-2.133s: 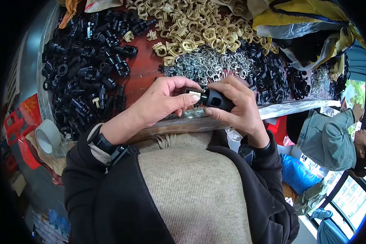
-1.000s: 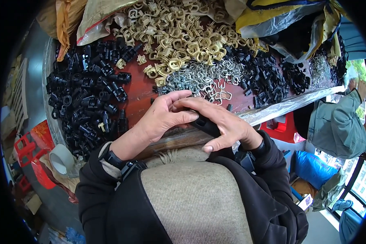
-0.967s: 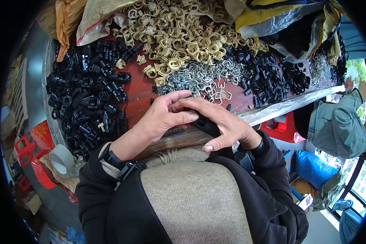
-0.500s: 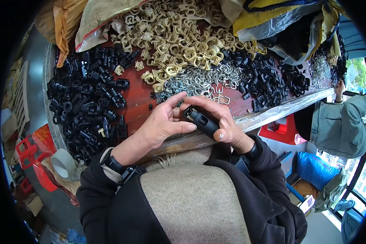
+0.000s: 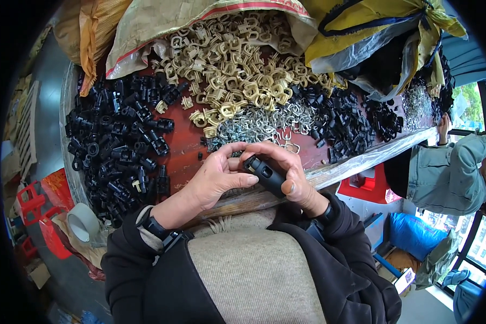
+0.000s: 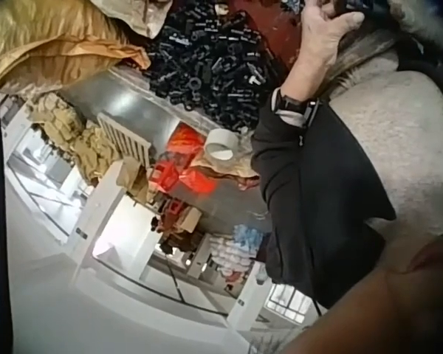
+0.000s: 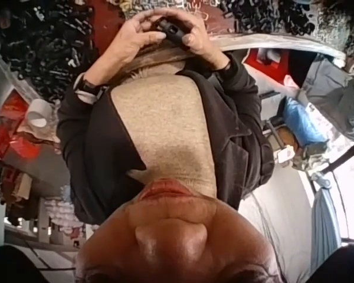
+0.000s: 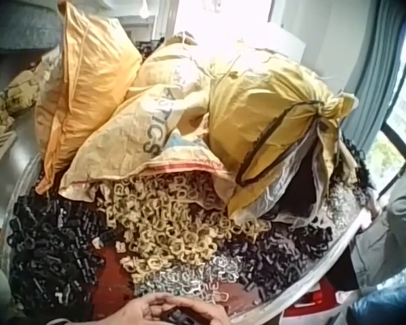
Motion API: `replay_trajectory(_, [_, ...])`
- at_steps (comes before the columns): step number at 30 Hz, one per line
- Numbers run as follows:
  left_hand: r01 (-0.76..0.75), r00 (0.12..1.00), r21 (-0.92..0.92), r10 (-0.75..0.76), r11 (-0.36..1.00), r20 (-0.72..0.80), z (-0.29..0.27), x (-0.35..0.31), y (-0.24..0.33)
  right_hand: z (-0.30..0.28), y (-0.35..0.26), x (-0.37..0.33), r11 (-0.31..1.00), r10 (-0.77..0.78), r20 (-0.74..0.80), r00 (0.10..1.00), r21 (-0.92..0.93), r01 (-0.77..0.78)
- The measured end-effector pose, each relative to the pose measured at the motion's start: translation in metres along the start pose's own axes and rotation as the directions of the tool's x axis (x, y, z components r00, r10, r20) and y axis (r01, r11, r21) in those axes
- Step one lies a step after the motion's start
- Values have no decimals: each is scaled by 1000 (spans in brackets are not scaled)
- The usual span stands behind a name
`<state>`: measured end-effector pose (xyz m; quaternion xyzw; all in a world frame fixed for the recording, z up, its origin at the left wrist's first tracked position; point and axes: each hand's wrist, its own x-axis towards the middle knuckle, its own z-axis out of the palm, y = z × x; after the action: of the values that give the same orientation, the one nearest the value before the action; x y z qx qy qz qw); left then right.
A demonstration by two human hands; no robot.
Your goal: The person picks up a black plastic housing, inserts a small metal clip and a beige plastic component into it by hand, and then sets the assembled unit aside. This process is repeated with another housing, clip, and beige component.
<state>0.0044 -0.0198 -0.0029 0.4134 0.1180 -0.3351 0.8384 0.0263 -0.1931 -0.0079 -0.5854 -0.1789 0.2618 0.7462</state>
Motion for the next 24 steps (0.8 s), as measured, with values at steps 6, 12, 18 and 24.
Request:
replay_trajectory(6, [-5,1000,-29,5,1000,1,-1,1,-3,-1,4,0,999,-27,-25,999,-19,27])
replay_trajectory(12, [-18,1000,-59,19,998,20,-3,2,-3,2,4,2,994,-103,-53,993,20,104])
replay_trajectory(18, [19,999,-48,-20,999,-26,-2,3,-3,1,1,1,999,-40,-126,991,-35,36])
replay_trajectory(24, [3,1000,-43,-3,999,-5,-1,1,-5,0,-2,-1,986,-65,-89,994,-160,50])
